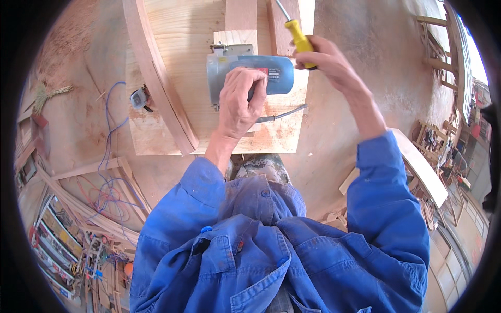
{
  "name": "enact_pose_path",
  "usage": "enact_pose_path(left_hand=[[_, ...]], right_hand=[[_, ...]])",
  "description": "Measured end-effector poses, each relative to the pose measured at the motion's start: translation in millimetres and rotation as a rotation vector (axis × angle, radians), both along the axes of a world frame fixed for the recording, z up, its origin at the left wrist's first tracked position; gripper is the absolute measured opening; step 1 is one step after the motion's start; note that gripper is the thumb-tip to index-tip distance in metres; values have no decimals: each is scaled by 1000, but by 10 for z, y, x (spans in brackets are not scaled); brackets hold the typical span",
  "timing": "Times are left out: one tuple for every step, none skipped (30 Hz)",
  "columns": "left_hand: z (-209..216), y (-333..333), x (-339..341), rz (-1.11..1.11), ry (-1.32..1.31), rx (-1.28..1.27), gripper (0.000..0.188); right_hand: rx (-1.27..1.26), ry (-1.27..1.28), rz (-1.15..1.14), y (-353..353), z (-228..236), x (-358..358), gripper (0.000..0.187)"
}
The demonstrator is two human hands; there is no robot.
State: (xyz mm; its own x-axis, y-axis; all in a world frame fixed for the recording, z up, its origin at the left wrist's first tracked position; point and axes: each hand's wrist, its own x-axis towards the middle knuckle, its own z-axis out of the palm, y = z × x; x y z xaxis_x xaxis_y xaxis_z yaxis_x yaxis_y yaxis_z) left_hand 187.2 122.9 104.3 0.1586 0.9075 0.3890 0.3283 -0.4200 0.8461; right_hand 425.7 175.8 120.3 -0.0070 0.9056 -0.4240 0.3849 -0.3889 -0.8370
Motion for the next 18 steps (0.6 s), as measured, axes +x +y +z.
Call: enact_pose_path(left_hand=[[-1, -19, 14, 3, 0, -11, 15], [-15, -18, 17, 0, -3, -12, 15], [-30, -17, 24, -4, -6, -15, 15], [-33, -16, -8, -7, 6, -18, 14], [-31, -3, 2, -4, -2, -14, 14], [-27, 10, 22, -2, -11, -10, 14], [-26, -15, 25, 2, -12, -18, 13], [-30, -21, 24, 1, -13, -13, 13], [-36, -16, 29, -1, -17, -7, 13], [-40, -11, 20, 2, -16, 0, 13], [-50, -14, 15, 1, -17, -4, 13], [-61, -18, 14, 1, -19, -8, 13], [-59, -14, 18, 0, -22, -9, 13], [-49, -22, 25, 3, -27, -18, 12], [-53, -27, 7, 0, -19, -24, 11], [-63, -26, 0, -4, -16, -26, 10], [-70, -23, -5, -8, -11, -27, 9], [-69, -18, -3, -8, -17, -23, 9]], right_hand=[[-136, 51, -29, 72, -195, -61, 48], [-102, -117, 45, 191, -278, -146, 49], [-68, -286, 118, 274, -333, -235, 50], [19, -353, 188, 327, -372, -386, 51], [108, -438, 250, 381, -355, -492, 53], [196, -525, 312, 421, -356, -566, 55], [212, -543, 376, 448, -427, -618, 54], [229, -562, 442, 517, -528, -652, 54], [246, -582, 508, 561, -610, -685, 53], [257, -638, 489, 581, -645, -763, 49], [188, -643, 468, 583, -655, -796, 48], [118, -649, 446, 595, -654, -819, 46], [52, -656, 424, 617, -637, -844, 45], [51, -671, 437, 627, -637, -865, 45], [50, -685, 449, 635, -639, -885, 44], [52, -705, 460, 649, -636, -888, 44], [42, -714, 461, 665, -652, -889, 43], [33, -721, 462, 683, -681, -888, 42]])
